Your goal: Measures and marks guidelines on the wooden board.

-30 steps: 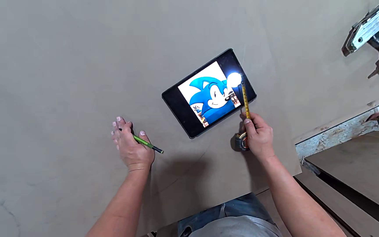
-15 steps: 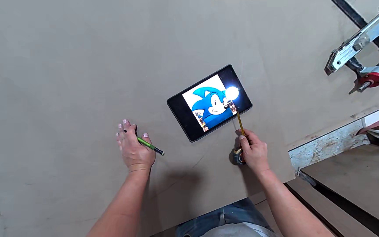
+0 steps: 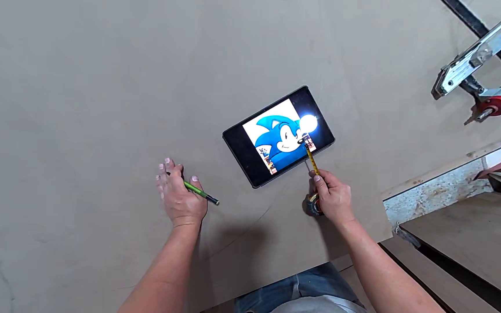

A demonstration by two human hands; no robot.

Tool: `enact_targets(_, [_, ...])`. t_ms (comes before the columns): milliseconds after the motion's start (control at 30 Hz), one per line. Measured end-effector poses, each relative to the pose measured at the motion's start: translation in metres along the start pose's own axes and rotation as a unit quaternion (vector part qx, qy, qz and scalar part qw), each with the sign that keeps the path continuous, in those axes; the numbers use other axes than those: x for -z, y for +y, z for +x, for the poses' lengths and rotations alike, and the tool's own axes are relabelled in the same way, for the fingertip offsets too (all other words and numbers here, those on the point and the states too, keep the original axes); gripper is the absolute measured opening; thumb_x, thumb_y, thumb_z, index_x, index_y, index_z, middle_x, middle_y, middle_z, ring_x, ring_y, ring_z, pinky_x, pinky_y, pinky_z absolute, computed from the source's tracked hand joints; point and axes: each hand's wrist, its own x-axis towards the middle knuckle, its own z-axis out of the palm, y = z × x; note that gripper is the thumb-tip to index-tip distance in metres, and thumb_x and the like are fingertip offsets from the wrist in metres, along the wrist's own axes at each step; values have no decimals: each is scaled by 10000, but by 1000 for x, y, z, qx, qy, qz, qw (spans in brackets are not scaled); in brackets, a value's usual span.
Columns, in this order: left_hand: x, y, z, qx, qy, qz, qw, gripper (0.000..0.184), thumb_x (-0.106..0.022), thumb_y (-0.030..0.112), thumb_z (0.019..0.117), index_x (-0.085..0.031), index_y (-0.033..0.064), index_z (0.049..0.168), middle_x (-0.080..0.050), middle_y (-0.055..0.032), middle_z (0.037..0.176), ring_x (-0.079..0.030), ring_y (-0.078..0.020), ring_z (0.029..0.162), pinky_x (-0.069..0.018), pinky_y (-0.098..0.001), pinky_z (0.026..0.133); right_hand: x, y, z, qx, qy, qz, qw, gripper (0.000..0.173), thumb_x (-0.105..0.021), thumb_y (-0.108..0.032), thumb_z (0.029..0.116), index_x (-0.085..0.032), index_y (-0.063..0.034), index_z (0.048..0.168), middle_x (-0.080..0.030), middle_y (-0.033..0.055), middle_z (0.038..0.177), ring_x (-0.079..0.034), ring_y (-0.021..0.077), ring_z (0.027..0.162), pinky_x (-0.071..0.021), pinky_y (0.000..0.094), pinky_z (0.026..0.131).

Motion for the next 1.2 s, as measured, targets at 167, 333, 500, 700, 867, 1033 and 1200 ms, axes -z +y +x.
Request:
enact_targets(167, [-1,-2,0,-6,6,5,1000,566,-322,416,1061,-458,60,1479,-299,-102,1681,-229,-274,1573,-168,-488,1280,-1,0,0,-4,1,-2,1000,280,-507,-317,1081,-736,-223,1213,-734,-58,865,-678,53,728,-582,315,663])
enact_targets(333, [0,-1,0,-9,3,4,1000,560,-323,406,1065,-451,56,1483,-293,-113,1682,-230,-281,1572,-168,-489,1279,-1,0,1,-3,2,-8,1000,279,-507,-322,1081,-736,-233,1212,-731,-65,856,-676,51,721,-581,316,651])
enact_targets(500, [-1,-2,0,-12,5,3,1000,552,-330,390,1064,-444,62,1493,-293,-111,1682,-224,-279,1574,-163,-493,1281,-2,0,0,9,7,-15,1000,282,-502,-316,1082,-734,-219,1209,-736,-60,868,-680,52,733,-584,312,667])
enact_targets(700, [-2,-4,0,-8,0,7,1000,567,-318,412,1059,-440,67,1493,-284,-111,1685,-220,-277,1575,-170,-497,1274,-1,0,-2,1,6,-5,1000,286,-499,-325,1084,-730,-226,1220,-741,-64,886,-685,47,744,-590,313,678])
enact_targets(867, [-2,-5,1,-6,4,6,1000,547,-318,386,1069,-443,63,1492,-285,-104,1686,-223,-274,1574,-162,-495,1279,-3,1,-9,-3,17,24,1000,279,-502,-302,1084,-727,-214,1225,-746,-59,907,-687,39,763,-588,290,690])
enact_targets(1033, [8,17,-1,24,-18,-16,999,562,-409,332,1061,-409,38,1541,-287,-168,1674,-255,-344,1556,-218,-534,1259,10,-2,-58,-48,13,13,999,298,-516,-355,1079,-715,-234,1264,-731,-30,854,-675,98,665,-592,368,591])
enact_targets(1200, [13,11,-4,30,18,4,999,608,-522,379,1019,-451,78,1542,-377,-133,1639,-323,-289,1532,-282,-468,1250,7,13,-163,-50,-9,83,995,371,-485,-240,1090,-643,3,1321,-720,101,949,-668,111,728,-597,338,652])
